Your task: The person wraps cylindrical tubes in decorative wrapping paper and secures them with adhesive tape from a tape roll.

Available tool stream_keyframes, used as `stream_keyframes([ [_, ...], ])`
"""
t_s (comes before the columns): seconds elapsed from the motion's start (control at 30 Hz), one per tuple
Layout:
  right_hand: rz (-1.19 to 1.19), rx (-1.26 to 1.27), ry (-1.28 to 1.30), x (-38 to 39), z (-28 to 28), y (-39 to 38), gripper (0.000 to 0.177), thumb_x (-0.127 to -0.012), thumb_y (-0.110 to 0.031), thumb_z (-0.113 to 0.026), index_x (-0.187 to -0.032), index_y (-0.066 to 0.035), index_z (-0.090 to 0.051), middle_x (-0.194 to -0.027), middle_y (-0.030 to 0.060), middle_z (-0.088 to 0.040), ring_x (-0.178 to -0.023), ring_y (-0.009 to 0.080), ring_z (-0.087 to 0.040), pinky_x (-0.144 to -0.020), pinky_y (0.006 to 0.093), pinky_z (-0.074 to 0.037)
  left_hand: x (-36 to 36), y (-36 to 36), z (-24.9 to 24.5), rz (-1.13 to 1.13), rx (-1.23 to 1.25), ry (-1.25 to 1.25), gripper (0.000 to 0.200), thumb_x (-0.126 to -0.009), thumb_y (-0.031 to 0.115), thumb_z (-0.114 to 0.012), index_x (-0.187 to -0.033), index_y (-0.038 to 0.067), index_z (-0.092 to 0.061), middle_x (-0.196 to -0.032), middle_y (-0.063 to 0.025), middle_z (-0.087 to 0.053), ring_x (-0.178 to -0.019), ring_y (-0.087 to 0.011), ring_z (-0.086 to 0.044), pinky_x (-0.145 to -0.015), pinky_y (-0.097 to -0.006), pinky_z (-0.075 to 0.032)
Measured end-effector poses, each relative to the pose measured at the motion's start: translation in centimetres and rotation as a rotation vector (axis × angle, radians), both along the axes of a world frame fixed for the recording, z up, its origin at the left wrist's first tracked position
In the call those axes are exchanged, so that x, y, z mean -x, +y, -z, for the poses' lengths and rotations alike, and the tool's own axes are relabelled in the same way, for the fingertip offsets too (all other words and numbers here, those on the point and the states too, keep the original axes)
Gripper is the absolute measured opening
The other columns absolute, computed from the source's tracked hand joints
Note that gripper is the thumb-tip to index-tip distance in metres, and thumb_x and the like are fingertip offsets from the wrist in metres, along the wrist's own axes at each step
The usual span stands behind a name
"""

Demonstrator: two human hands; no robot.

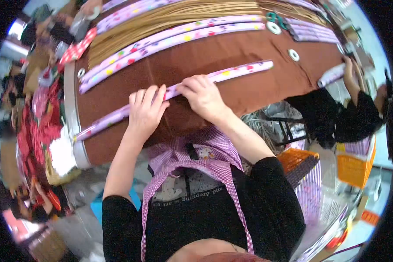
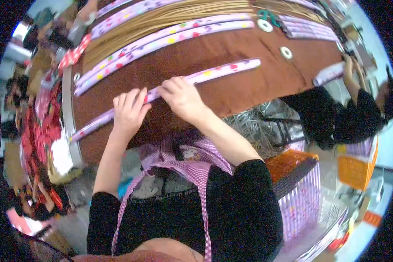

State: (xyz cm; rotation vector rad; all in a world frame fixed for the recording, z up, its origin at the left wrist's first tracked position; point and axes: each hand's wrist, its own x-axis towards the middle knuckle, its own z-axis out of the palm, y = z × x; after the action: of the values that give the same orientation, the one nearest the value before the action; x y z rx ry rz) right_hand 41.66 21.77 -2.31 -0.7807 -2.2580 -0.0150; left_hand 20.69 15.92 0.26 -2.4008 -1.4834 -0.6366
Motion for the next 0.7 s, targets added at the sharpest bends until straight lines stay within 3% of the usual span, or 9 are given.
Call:
stream_keyframes([
  [0.27,0.056,-0.009,0.036,0.2,0.6,-0.9,0.029,-0.074,-0.01,-0.063,-0.103,-0.008,-0.07,-0.102,0.0024,-0.063,-0.098,0.0217,-0.059,-0.088,0.0369,-0.048,0.7,0.6,1.5,0.12,-0.002,0.06,0.04,-0.084,0.021,-0.07,-0.123,0.012,-0.067,-0.113,-0.005,-0.058,-0.096,-0.0247,-0.053,-0.084,-0.0409,-0.039],
  [0.47,0.076,0.005,0.0,-0.1,0.7,-1.7,0.036,-0.075,-0.011,-0.065,-0.11,-0.007,-0.068,-0.105,0.0049,-0.064,-0.101,0.023,-0.06,-0.092,0.0371,-0.049,0.2,0.8,2.2,0.131,-0.091,0.059,0.032,-0.086,0.017,-0.068,-0.116,0.006,-0.067,-0.122,-0.0062,-0.062,-0.098,-0.024,-0.057,-0.087,-0.0419,-0.04],
  [0.53,0.094,0.144,0.063,-0.2,0.7,-2.7,0.048,-0.078,-0.015,-0.067,-0.125,-0.006,-0.062,-0.124,0.0089,-0.062,-0.12,0.0267,-0.056,-0.105,0.0428,-0.042,0.3,0.7,2.5,0.136,-0.101,0.057,0.029,-0.087,0.015,-0.067,-0.113,0.004,-0.068,-0.124,-0.0063,-0.062,-0.098,-0.0237,-0.059,-0.087,-0.0417,-0.04],
  [0.57,0.093,0.151,0.062,-0.4,0.4,-3.2,0.048,-0.078,-0.015,-0.067,-0.125,-0.006,-0.062,-0.124,0.0089,-0.062,-0.12,0.0267,-0.056,-0.105,0.0428,-0.042,0.4,0.6,2.8,0.144,-0.119,0.086,0.034,-0.085,0.014,-0.064,-0.117,0.004,-0.066,-0.123,-0.0072,-0.062,-0.097,-0.0229,-0.058,-0.085,-0.0409,-0.041],
  [0.63,0.123,0.102,-0.064,-0.6,-2.1,-4.1,0.065,-0.084,-0.031,-0.068,-0.14,-0.004,-0.049,-0.146,0.0163,-0.047,-0.139,0.0331,-0.041,-0.115,0.0515,-0.028,0.5,0.6,3.2,0.169,-0.161,0.106,0.039,-0.083,0.013,-0.059,-0.121,0.002,-0.065,-0.123,-0.0091,-0.062,-0.096,-0.022,-0.058,-0.082,-0.0406,-0.041],
  [0.67,0.125,0.111,-0.064,-0.3,-2.8,-3.9,0.065,-0.084,-0.031,-0.068,-0.14,-0.004,-0.049,-0.146,0.0163,-0.047,-0.139,0.0331,-0.041,-0.115,0.0515,-0.028,0.5,0.6,3.3,0.172,-0.153,0.106,0.039,-0.083,0.013,-0.059,-0.121,0.002,-0.065,-0.123,-0.0091,-0.062,-0.096,-0.022,-0.058,-0.082,-0.0406,-0.041],
  [0.7,0.136,0.094,-0.025,0.4,-3.5,-3.3,0.073,-0.085,-0.039,-0.065,-0.144,-0.002,-0.044,-0.151,0.0187,-0.04,-0.143,0.0352,-0.034,-0.117,0.054,-0.023,0.5,0.6,3.4,0.176,-0.149,0.088,0.039,-0.083,0.013,-0.059,-0.12,0.002,-0.066,-0.124,-0.009,-0.062,-0.095,-0.022,-0.057,-0.083,-0.0405,-0.042],
])
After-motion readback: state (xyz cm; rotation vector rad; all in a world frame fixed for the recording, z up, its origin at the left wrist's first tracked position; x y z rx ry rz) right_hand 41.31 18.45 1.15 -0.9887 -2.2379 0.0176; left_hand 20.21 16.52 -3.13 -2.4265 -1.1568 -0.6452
